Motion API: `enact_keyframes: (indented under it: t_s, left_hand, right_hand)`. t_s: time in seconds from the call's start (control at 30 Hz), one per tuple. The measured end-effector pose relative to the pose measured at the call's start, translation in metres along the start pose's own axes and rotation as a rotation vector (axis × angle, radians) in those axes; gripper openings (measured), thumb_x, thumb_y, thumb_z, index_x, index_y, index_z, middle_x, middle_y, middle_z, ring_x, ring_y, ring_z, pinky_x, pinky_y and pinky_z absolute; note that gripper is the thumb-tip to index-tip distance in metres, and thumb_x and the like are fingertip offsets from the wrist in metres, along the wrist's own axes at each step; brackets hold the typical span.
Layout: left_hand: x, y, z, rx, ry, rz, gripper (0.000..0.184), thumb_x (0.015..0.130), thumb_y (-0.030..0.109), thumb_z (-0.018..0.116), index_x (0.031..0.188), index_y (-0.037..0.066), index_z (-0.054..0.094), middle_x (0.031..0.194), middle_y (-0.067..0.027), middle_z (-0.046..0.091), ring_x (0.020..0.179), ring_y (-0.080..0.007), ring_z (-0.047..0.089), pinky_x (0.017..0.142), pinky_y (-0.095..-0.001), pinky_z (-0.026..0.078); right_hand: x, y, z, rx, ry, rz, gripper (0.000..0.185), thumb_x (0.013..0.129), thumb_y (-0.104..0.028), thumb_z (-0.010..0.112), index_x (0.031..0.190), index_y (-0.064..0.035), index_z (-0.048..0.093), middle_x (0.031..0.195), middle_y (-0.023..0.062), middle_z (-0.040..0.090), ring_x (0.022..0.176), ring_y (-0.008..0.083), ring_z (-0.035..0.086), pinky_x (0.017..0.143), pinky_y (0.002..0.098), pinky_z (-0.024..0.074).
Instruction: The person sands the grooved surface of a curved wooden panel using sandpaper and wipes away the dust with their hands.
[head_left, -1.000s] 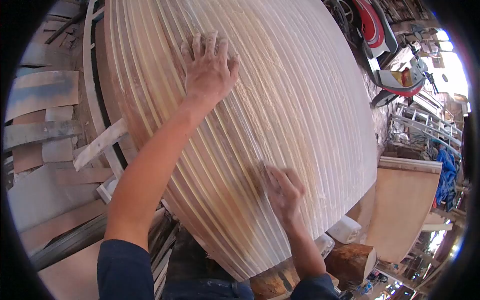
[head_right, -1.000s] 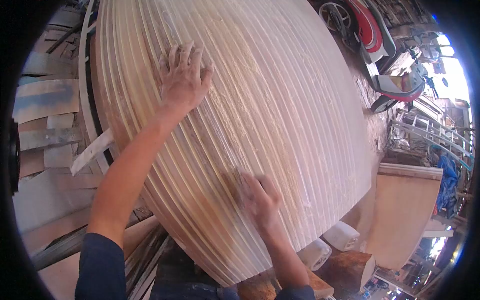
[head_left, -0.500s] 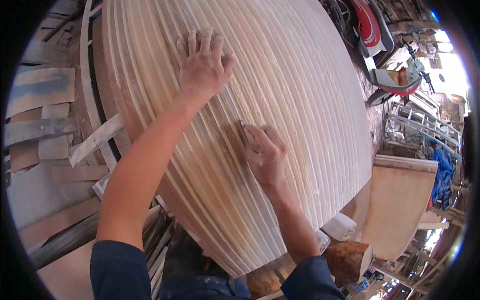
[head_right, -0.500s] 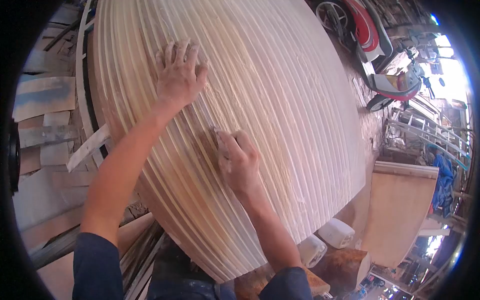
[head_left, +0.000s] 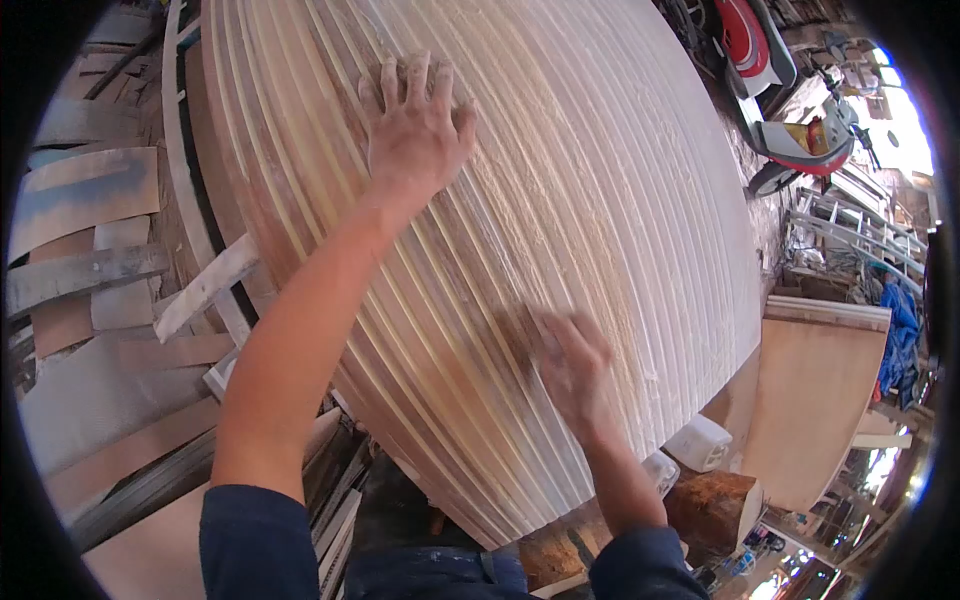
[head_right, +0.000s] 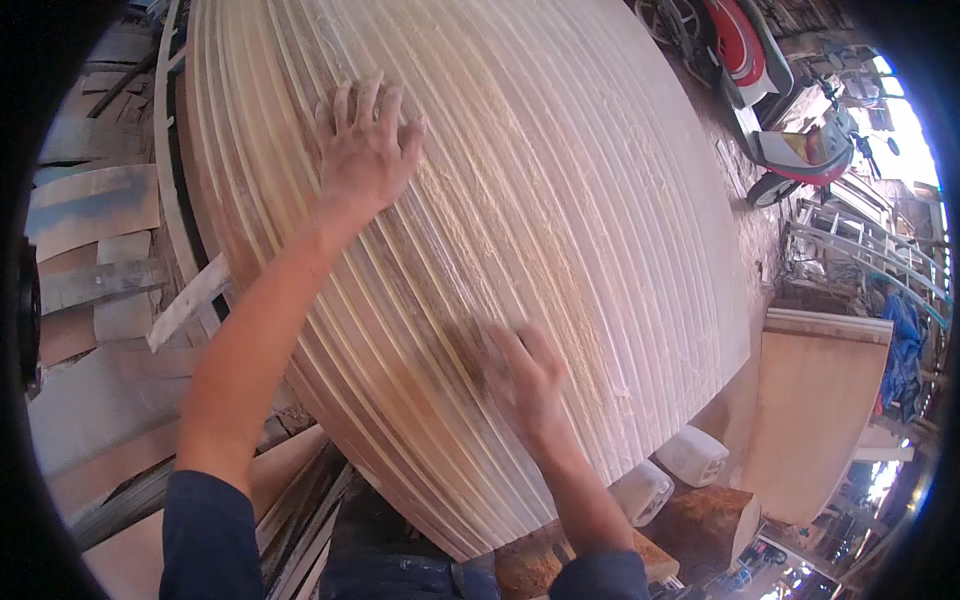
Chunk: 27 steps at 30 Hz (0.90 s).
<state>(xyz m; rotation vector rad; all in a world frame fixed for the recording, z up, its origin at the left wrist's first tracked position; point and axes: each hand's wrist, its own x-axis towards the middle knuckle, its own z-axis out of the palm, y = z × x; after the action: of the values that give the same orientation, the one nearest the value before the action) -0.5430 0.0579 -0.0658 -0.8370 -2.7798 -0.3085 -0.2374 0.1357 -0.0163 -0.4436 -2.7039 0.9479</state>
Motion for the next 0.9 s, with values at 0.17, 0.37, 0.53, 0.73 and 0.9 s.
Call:
enact_keyframes:
  t_s: [0.17,0.37,0.53,0.73,0.9]
  left_hand:
    - [0.003,-0.001,0.002,-0.007,0.012,-0.017,0.062,0.106,0.051,0.042,0.154,0.013,0.045,0.163,-0.0118,0.036,0.153,-0.0383,0.026,0.125,-0.0631,0.017]
    - [0.002,-0.003,0.007,-0.051,0.063,0.002,0.061,0.106,0.05,0.042,0.155,0.014,0.044,0.163,-0.012,0.035,0.154,-0.0386,0.023,0.126,-0.0626,0.014]
    - [0.002,0.001,-0.002,-0.022,-0.045,-0.043,0.062,0.106,0.051,0.04,0.157,0.015,0.041,0.164,-0.0108,0.033,0.155,-0.038,0.022,0.127,-0.0627,0.013]
    - [0.002,-0.001,0.002,-0.049,-0.019,-0.028,0.063,0.105,0.052,0.04,0.157,0.015,0.041,0.164,-0.0104,0.033,0.154,-0.0381,0.022,0.127,-0.0631,0.014]
    - [-0.001,0.0,0.003,-0.002,-0.016,-0.022,0.064,0.105,0.052,0.041,0.157,0.015,0.041,0.163,-0.0105,0.034,0.154,-0.0383,0.023,0.126,-0.0644,0.015]
  right_hand:
    - [0.036,-0.011,0.006,0.037,-0.05,0.052,0.043,0.079,0.003,0.069,0.121,-0.0045,0.07,0.092,0.0153,0.061,0.079,0.033,0.063,0.072,0.0421,0.0518]
    - [0.032,-0.013,0.004,0.036,-0.046,-0.011,0.041,0.079,0.003,0.072,0.12,-0.0039,0.072,0.089,0.0153,0.062,0.077,0.0306,0.064,0.071,0.041,0.0526]
    - [0.019,-0.006,0.005,0.01,-0.041,0.061,0.041,0.078,0.002,0.071,0.118,-0.0045,0.071,0.088,0.0166,0.06,0.079,0.0335,0.063,0.073,0.0441,0.0511]
    - [0.055,-0.012,0.016,0.04,0.008,0.007,0.037,0.08,0.0,0.073,0.117,-0.0051,0.074,0.086,0.0162,0.062,0.078,0.0324,0.064,0.07,0.0418,0.0511]
    - [0.014,-0.015,-0.002,-0.011,-0.033,0.158,0.036,0.081,0.003,0.071,0.115,-0.005,0.075,0.088,0.0182,0.064,0.081,0.0327,0.066,0.074,0.039,0.0525]
